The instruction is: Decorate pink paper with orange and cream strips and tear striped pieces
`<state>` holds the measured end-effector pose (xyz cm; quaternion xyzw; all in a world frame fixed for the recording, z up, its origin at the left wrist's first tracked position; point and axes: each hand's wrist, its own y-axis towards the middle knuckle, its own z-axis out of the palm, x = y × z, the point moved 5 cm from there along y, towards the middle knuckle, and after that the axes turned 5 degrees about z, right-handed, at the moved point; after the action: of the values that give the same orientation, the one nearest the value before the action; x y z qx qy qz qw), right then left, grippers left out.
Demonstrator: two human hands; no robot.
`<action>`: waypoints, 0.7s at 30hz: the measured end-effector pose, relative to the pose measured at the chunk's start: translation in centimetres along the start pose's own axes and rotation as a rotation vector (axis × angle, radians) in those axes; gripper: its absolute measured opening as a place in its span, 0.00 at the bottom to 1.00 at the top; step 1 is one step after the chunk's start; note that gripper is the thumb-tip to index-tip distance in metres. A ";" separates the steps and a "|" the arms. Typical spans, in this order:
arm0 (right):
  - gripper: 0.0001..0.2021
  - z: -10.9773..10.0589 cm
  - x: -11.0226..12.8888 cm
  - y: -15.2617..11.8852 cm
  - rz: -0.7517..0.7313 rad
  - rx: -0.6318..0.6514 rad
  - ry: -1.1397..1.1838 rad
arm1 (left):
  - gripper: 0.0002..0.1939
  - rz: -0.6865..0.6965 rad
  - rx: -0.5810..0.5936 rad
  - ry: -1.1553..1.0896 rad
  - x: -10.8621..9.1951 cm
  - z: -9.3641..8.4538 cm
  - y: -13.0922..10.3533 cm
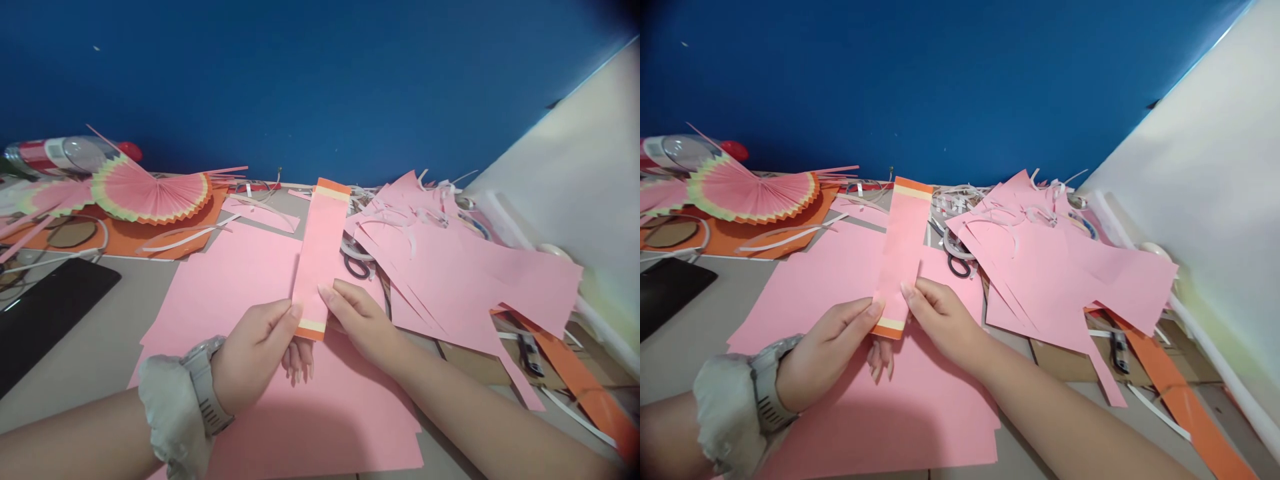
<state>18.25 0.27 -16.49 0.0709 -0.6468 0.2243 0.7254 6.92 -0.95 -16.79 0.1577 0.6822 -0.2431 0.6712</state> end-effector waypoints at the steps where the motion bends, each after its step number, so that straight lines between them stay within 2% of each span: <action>1: 0.16 -0.1 -0.1 0.0 0.010 -0.003 -0.009 | 0.21 0.007 -0.008 -0.002 0.0 -0.1 0.0; 11: 0.17 0.2 0.2 0.1 -0.016 0.075 -0.060 | 0.18 0.036 -0.038 -0.088 0.0 -0.2 0.1; 17: 0.17 0.1 -0.2 -0.1 0.080 0.075 -0.157 | 0.18 0.040 -0.063 -0.111 0.0 -0.2 0.2; 21: 0.17 0.3 -0.2 -0.2 0.071 0.114 -0.174 | 0.18 0.038 -0.082 -0.071 -0.2 -0.3 0.2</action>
<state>17.98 -0.06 -16.64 0.1085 -0.6955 0.2794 0.6530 6.77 -0.65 -16.63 0.1342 0.6642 -0.2078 0.7054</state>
